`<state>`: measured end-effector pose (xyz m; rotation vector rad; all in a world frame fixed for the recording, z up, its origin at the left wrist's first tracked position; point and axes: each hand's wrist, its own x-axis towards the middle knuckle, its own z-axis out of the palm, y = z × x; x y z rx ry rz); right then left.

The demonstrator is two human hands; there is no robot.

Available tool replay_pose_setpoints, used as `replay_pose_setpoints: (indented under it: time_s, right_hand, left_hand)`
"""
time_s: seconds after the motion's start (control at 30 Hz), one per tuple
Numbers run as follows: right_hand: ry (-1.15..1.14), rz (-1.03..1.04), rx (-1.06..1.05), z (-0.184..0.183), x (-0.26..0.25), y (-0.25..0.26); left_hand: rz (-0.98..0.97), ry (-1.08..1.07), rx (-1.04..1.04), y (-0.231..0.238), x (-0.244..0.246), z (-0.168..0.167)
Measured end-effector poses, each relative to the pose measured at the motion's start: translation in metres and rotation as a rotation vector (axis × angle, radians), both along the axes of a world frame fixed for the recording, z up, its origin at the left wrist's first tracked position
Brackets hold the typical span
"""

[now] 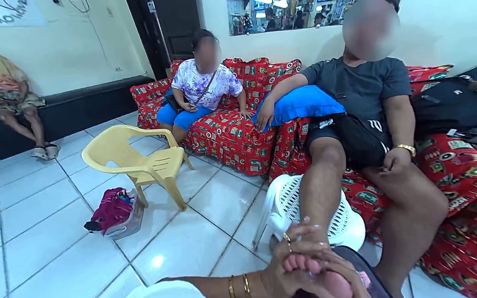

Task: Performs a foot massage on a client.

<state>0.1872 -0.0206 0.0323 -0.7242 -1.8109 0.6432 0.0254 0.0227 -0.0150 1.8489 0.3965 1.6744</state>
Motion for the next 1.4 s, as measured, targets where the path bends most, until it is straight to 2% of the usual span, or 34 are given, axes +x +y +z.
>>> replay_pose_setpoints:
  time_s: [0.17, 0.33, 0.47, 0.63, 0.77, 0.87, 1.0, 1.03, 1.1, 1.13, 1.23, 1.4]
  right_hand:
    - [-0.357, 0.075, -0.048, -0.033, 0.046, 0.040]
    - [-0.402, 0.197, 0.013, -0.011, 0.037, 0.065]
    - [-0.274, 0.148, 0.093, -0.021, 0.024, 0.072]
    - [-0.242, 0.149, 0.152, -0.043, 0.034, 0.085]
    - [-0.077, 0.117, 0.035, -0.004, 0.013, 0.069]
    - [0.151, 0.118, -0.072, 0.012, 0.001, 0.059]
    - [0.375, 0.405, -0.238, 0.027, -0.008, 0.048]
    - [0.425, 0.438, -0.198, 0.021, -0.010, 0.048]
    - [0.514, 0.436, 0.088, -0.005, -0.016, 0.059]
    - [0.527, 0.377, 0.232, -0.012, -0.020, 0.063]
    - [0.372, 0.125, 0.082, 0.018, -0.017, 0.029]
    - [0.421, 0.092, 0.002, 0.021, -0.023, 0.012]
  left_hand:
    - [-0.025, -0.006, 0.079, 0.013, 0.001, -0.002]
    - [-0.069, -0.106, 0.038, 0.003, 0.010, 0.019]
    - [-0.035, -0.173, -0.018, 0.001, 0.015, 0.016]
    - [-0.021, -0.319, -0.069, 0.006, 0.021, 0.025]
    - [-0.060, -0.419, -0.228, 0.011, 0.024, 0.020]
    - [-0.097, -0.511, -0.282, 0.012, 0.029, 0.030]
    - [-0.119, -0.500, -0.233, 0.011, 0.035, 0.032]
    - [-0.130, -0.530, -0.272, 0.004, 0.037, 0.035]
    - [-0.166, -0.592, -0.358, -0.013, 0.040, 0.041]
    - [-0.176, -0.633, -0.403, -0.023, 0.041, 0.046]
    - [-0.182, -0.676, -0.483, -0.045, 0.041, 0.056]
    - [-0.101, -0.621, -0.519, -0.049, 0.045, 0.042]
